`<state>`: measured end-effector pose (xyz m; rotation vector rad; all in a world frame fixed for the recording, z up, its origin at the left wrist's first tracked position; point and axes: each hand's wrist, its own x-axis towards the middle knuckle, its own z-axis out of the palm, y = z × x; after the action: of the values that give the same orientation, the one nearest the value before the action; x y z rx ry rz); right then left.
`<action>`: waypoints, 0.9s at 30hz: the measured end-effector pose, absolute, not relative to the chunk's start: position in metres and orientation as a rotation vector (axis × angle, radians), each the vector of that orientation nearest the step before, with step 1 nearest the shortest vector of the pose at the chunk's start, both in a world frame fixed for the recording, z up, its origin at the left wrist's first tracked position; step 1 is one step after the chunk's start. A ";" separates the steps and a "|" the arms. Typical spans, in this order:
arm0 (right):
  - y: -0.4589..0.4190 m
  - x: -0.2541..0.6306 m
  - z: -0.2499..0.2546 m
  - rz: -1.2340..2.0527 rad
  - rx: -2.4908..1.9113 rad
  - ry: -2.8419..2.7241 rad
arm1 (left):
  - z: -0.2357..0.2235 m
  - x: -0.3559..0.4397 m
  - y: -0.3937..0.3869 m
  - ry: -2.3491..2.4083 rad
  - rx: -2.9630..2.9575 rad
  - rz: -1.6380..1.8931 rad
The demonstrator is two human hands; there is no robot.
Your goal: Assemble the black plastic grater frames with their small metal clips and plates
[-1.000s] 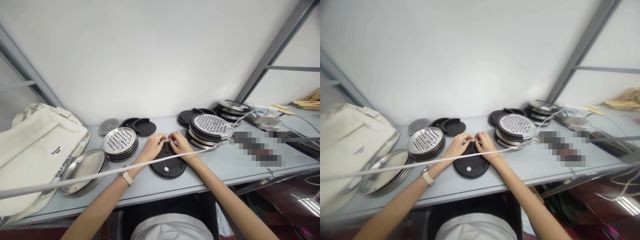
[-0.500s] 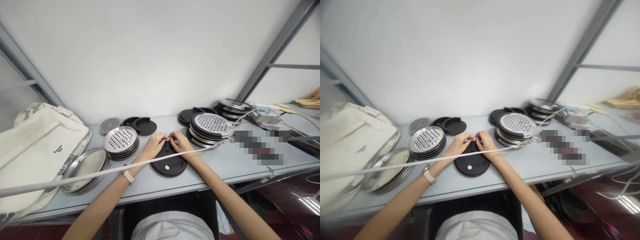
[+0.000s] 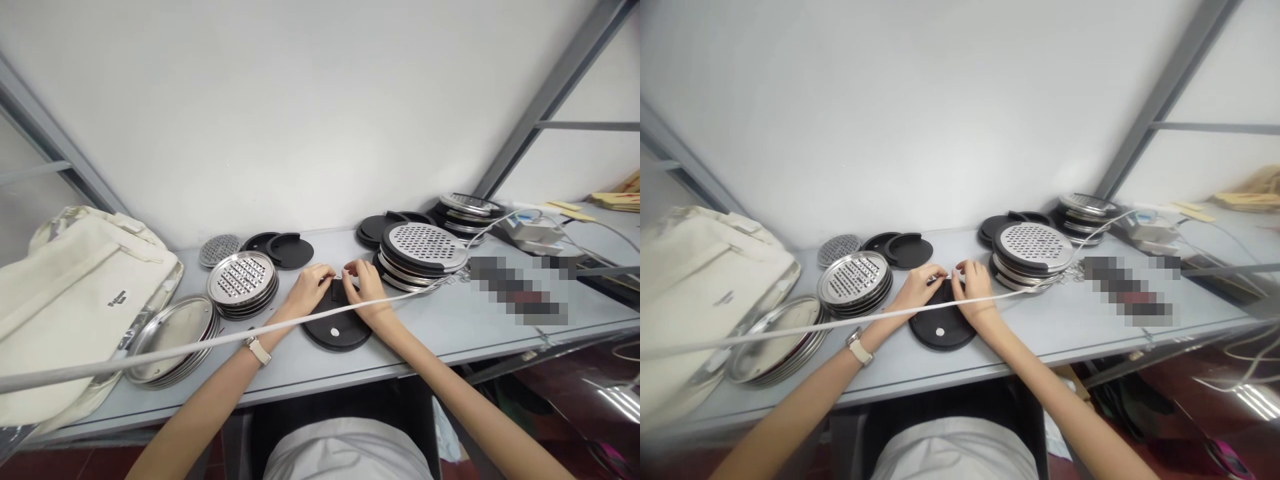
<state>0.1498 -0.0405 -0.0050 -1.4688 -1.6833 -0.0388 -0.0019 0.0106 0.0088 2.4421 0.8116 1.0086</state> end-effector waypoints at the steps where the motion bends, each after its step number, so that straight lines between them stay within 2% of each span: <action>1: -0.047 0.144 -0.006 -0.056 -1.504 -1.668 | 0.009 -0.002 0.010 0.810 2.437 1.005; 11: -0.064 0.134 -0.011 -0.022 -1.547 -1.831 | 0.009 -0.002 0.011 0.812 2.415 1.015; 22: -0.055 0.158 -0.011 0.210 -1.309 -1.920 | 0.012 0.000 0.008 1.030 2.508 0.962; 27: -0.055 0.162 -0.010 0.281 -1.340 -1.865 | 0.014 -0.002 0.007 1.037 2.503 0.964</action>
<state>0.1624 -0.0550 -0.0099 -1.3397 -1.8650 0.2815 -0.0016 0.0068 0.0138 2.5030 1.0372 0.9641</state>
